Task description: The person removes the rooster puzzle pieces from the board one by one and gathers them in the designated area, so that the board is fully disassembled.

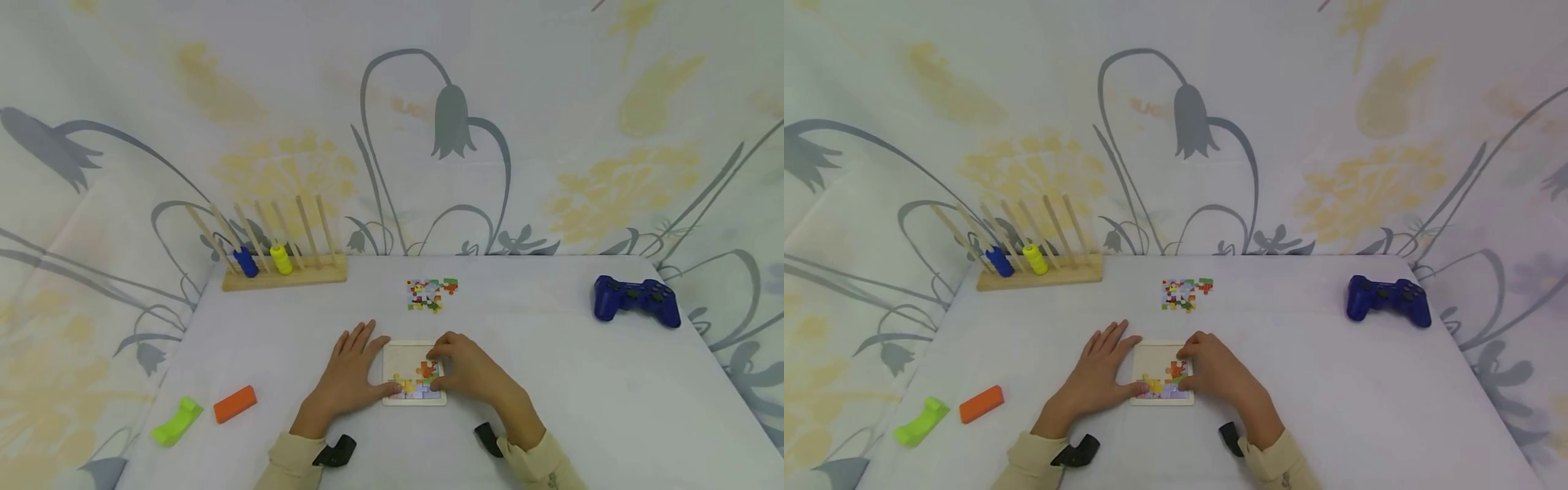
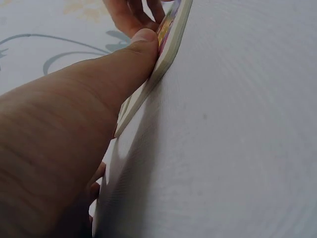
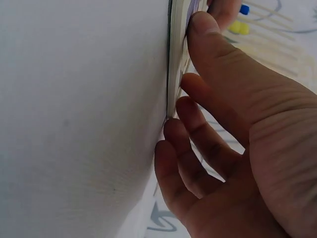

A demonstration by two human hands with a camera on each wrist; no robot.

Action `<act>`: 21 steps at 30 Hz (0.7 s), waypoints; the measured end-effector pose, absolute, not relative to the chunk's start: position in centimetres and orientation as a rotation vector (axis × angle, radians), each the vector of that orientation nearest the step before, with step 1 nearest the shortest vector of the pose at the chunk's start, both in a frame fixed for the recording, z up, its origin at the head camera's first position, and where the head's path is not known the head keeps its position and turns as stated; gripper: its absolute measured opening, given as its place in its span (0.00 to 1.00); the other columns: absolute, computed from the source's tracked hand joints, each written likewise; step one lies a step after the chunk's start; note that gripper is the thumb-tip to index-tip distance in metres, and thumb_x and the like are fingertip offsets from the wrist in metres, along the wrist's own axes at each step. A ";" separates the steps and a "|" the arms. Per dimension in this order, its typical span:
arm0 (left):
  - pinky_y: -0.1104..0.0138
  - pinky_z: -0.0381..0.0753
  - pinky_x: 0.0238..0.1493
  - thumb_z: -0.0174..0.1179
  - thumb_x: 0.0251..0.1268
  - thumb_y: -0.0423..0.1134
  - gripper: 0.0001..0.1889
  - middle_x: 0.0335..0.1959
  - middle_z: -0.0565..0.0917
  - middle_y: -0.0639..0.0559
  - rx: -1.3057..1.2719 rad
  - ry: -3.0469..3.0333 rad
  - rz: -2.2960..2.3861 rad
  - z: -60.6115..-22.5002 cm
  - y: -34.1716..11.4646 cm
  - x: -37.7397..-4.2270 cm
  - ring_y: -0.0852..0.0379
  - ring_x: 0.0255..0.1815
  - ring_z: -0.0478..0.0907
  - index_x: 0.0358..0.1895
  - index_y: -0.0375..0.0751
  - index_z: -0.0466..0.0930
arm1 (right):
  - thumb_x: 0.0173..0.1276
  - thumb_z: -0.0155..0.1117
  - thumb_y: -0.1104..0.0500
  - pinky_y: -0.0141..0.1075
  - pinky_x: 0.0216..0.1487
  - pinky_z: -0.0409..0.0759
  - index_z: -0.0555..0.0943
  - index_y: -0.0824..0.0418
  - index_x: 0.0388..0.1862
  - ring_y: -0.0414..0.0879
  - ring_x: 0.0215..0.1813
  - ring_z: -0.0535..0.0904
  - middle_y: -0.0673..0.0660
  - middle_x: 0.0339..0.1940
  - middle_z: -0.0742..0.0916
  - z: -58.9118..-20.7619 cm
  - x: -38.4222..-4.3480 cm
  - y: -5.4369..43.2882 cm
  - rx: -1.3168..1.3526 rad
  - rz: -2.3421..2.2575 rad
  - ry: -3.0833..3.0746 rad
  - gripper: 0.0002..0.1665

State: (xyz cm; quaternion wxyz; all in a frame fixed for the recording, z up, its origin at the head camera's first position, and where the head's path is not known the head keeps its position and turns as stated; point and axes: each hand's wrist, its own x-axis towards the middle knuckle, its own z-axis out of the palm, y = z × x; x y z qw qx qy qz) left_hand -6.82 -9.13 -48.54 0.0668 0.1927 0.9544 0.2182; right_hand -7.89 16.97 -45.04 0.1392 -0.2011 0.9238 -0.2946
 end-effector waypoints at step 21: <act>0.43 0.46 0.83 0.67 0.56 0.71 0.47 0.84 0.55 0.45 0.551 2.855 0.655 -48.1 -9.1 -6.8 0.43 0.85 0.48 0.76 0.52 0.66 | 0.52 0.84 0.59 0.46 0.58 0.82 0.85 0.55 0.49 0.42 0.51 0.79 0.45 0.44 0.82 -44.5 -7.2 16.2 -0.618 -0.805 2.666 0.25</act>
